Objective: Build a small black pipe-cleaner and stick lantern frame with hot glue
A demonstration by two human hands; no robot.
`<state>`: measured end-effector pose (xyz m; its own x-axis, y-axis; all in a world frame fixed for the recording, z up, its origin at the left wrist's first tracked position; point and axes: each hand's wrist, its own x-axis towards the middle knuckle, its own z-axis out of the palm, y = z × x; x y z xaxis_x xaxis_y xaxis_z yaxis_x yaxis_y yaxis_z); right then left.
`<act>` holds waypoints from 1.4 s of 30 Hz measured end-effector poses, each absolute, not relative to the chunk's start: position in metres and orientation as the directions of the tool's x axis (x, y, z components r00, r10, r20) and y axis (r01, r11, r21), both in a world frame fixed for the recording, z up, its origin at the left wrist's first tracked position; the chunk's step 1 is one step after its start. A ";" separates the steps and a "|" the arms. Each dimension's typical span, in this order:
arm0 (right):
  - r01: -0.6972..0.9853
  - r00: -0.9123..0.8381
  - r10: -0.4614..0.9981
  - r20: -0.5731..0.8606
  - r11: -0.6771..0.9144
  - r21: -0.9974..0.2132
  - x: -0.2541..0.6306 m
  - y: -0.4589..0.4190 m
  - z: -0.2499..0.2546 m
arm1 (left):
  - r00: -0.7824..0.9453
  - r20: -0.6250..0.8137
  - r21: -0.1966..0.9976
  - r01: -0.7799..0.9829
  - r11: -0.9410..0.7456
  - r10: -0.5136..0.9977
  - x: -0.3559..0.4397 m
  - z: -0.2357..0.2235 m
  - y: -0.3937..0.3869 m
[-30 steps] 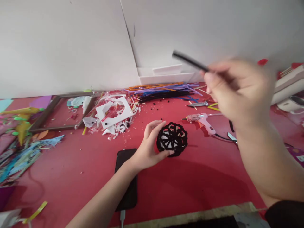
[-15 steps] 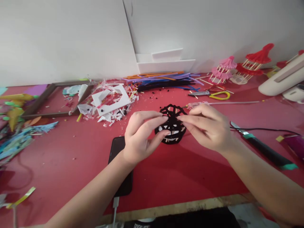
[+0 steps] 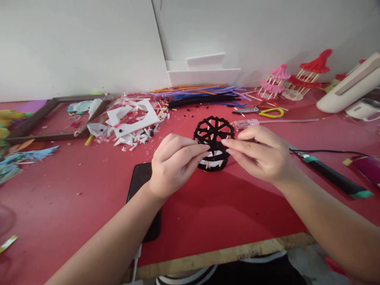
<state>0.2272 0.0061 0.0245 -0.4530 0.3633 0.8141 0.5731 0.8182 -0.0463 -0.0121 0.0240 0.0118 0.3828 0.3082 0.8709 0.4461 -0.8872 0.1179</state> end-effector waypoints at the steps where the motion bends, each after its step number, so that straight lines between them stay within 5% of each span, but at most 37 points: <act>1: 0.577 -0.434 0.366 0.824 0.815 -0.058 0.226 0.006 0.024 | 0.382 0.871 0.118 0.449 -0.886 0.310 -0.011 0.011 0.024; 9: 0.597 -0.352 0.440 0.826 0.785 -0.164 0.222 0.004 0.025 | 0.394 0.862 0.092 0.499 -0.862 0.320 -0.009 0.011 0.022; 22: 0.614 -0.382 0.404 0.831 0.783 -0.098 0.224 0.010 0.020 | 0.388 0.865 0.042 0.577 -0.815 0.319 -0.007 0.013 0.023; 34: 0.559 -0.457 0.456 0.763 0.815 -0.153 0.233 0.009 0.027 | 0.361 0.822 0.230 0.496 -0.837 0.440 -0.008 0.009 0.027; 42: 0.496 -0.564 0.399 0.723 0.864 -0.090 0.243 0.009 0.033 | 0.394 0.811 0.231 0.463 -0.856 0.432 -0.012 0.012 0.027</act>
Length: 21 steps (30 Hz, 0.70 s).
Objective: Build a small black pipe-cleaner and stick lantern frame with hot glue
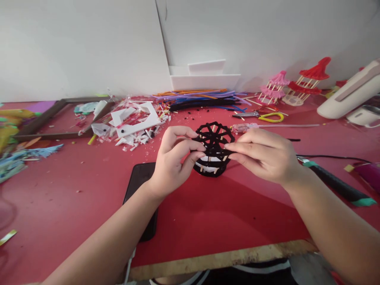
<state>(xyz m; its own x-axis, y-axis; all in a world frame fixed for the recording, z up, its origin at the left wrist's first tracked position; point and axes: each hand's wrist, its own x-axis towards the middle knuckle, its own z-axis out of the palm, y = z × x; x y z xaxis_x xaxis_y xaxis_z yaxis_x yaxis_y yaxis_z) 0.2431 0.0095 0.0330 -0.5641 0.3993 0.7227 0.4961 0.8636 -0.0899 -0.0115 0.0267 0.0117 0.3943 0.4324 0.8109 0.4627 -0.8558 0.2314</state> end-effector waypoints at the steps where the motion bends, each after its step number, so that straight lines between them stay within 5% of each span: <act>1: 0.489 -0.558 0.404 0.725 0.866 -0.106 0.243 0.009 0.034 | 0.398 0.810 0.232 0.455 -0.860 0.430 -0.011 0.012 0.026; 11: 0.435 -0.476 0.553 0.684 0.824 -0.363 0.240 0.004 0.038 | 0.407 0.801 0.256 0.429 -0.866 0.438 -0.012 0.012 0.025; 21: 0.452 -0.422 0.650 0.632 0.755 -0.475 0.239 0.002 0.036 | 0.409 0.798 0.267 0.419 -0.868 0.443 -0.012 0.011 0.024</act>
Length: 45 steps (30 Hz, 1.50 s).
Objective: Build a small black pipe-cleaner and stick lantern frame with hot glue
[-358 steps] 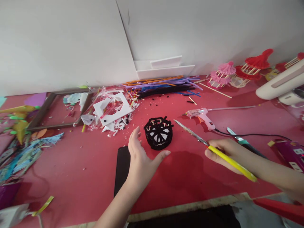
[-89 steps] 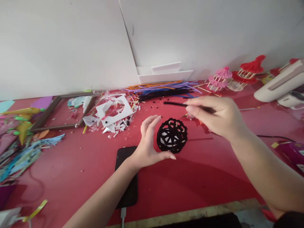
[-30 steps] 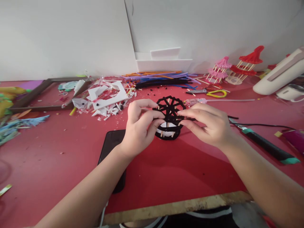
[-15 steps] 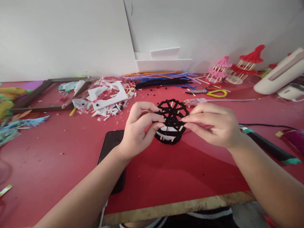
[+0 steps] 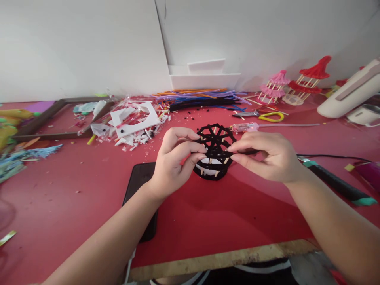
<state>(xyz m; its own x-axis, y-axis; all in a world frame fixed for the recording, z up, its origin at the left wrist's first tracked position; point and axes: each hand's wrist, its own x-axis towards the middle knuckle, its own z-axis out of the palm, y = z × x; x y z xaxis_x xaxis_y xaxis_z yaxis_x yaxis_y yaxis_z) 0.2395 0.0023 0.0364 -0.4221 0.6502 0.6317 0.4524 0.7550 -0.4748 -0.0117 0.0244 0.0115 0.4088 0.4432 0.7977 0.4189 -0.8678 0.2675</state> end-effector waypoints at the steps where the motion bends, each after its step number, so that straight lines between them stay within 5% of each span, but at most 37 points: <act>1: 0.449 -0.428 0.649 0.629 0.757 -0.474 0.239 0.003 0.037 | 0.406 0.799 0.269 0.420 -0.867 0.444 -0.012 0.011 0.024; 8: 0.429 -0.407 0.701 0.585 0.712 -0.556 0.237 0.004 0.033 | 0.389 0.802 0.283 0.422 -0.861 0.454 -0.011 0.012 0.024; 12: 0.342 -0.345 0.747 0.568 0.664 -0.665 0.250 0.005 0.041 | 0.347 0.752 0.470 0.314 -0.825 0.560 -0.010 0.003 0.026; 17: 0.112 -0.597 0.787 0.159 0.277 -0.954 0.278 0.002 0.057 | 0.507 0.500 0.707 0.230 -0.669 0.703 -0.012 -0.019 0.032; 20: 0.180 -0.733 0.671 -0.113 0.030 -0.983 0.275 -0.002 0.056 | 0.544 0.449 0.751 0.200 -0.629 0.709 -0.012 -0.025 0.036; 24: 0.490 -0.709 0.662 -0.244 0.212 -0.846 0.250 0.001 0.036 | 0.392 0.500 0.726 0.297 -0.621 0.772 -0.010 -0.026 0.040; 27: 0.647 -0.606 0.794 -0.050 0.455 -0.612 0.233 0.006 0.018 | 0.161 0.514 0.764 0.361 -0.535 0.842 -0.009 -0.025 0.044; 30: 0.636 -0.595 0.796 0.115 0.554 -0.537 0.232 0.014 0.011 | 0.002 0.422 0.883 0.225 -0.411 0.907 -0.010 -0.020 0.047; 32: 0.725 -0.444 0.873 0.202 0.482 -0.492 0.243 0.021 0.013 | -0.025 0.299 0.951 0.092 -0.296 0.954 -0.010 -0.013 0.046; 36: 0.952 0.032 0.979 0.200 0.031 -0.305 0.282 0.039 0.013 | -0.013 0.149 0.986 -0.071 -0.149 0.989 -0.007 0.001 0.039; 41: 0.964 0.095 0.989 0.117 -0.062 -0.260 0.310 0.061 -0.008 | 0.097 0.099 0.991 -0.095 -0.090 0.990 -0.003 0.003 0.034; 45: 0.950 0.193 0.954 0.231 -0.124 -0.286 0.320 0.067 -0.015 | 0.147 0.111 0.991 -0.088 -0.099 0.983 -0.003 -0.002 0.034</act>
